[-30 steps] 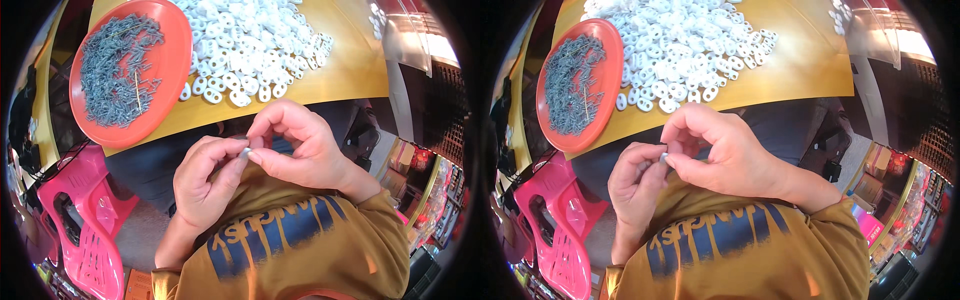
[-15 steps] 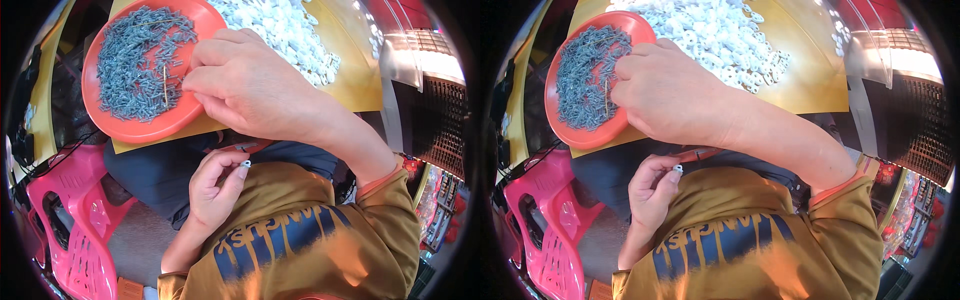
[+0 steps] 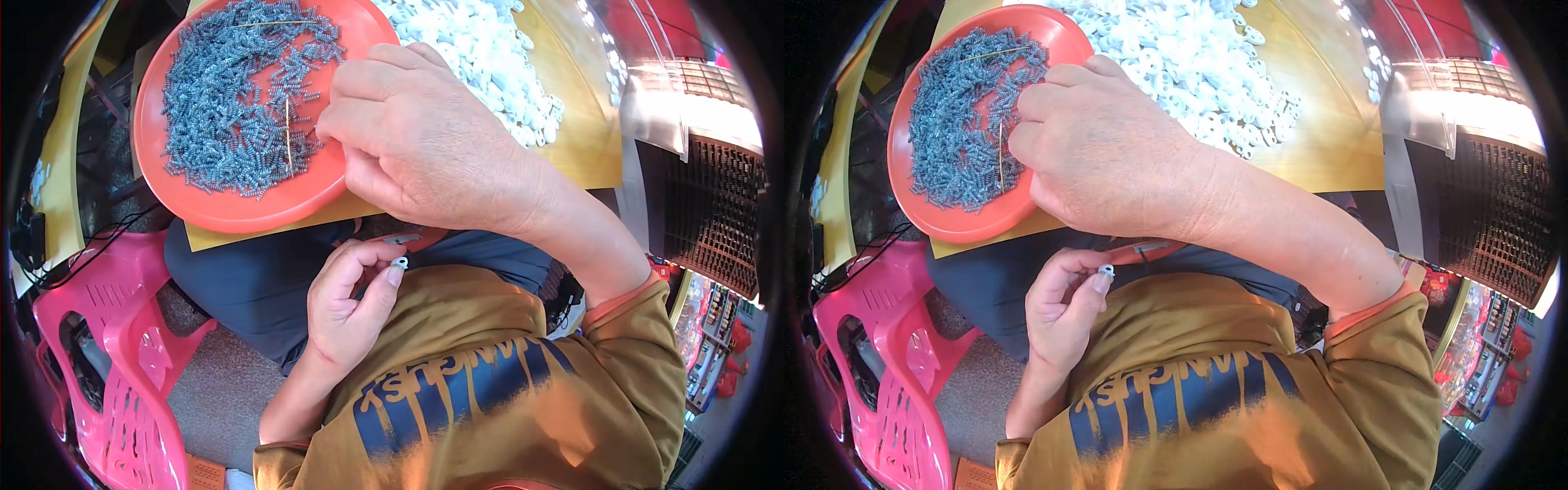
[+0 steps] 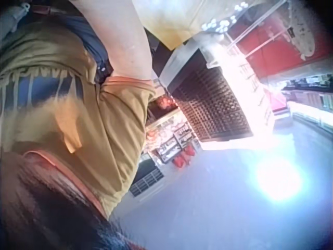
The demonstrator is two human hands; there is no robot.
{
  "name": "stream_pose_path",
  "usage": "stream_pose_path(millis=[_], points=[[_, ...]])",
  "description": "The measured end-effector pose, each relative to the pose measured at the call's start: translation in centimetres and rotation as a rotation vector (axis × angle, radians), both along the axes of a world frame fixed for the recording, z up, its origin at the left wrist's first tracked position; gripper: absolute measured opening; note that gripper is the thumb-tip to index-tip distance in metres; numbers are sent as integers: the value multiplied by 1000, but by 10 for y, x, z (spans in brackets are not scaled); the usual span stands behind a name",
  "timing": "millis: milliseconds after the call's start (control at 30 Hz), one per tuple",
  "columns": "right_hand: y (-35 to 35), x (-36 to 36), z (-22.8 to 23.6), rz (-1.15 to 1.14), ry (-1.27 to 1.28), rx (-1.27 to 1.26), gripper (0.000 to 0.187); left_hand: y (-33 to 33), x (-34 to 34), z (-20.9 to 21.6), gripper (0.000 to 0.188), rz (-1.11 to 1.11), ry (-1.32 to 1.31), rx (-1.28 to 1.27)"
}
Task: Assembling small plastic toggles by inserting metal springs into them.
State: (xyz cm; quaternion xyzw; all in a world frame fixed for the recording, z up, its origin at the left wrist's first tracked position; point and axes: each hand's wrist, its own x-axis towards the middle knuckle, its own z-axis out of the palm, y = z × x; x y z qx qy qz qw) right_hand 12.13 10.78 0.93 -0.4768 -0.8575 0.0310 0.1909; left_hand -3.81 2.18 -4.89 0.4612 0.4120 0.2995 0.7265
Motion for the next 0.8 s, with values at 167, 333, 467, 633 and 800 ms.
stream_pose_path(millis=[167,333,467,633,800], points=[[0,0,1,-10,-6,-13,9,0,0,0,13,8,-7,-9],[1,-1,3,11,-40,-27,9,0,0,-1,13,10,-1,-20],[0,0,3,23,-37,-20,8,0,0,0,14,18,-2,-44],[3,3,5,46,-12,-38,9,1,-1,0,14,18,-21,-95],[5,8,11,131,90,-174,9,1,-2,-1,14,21,-37,-100]])
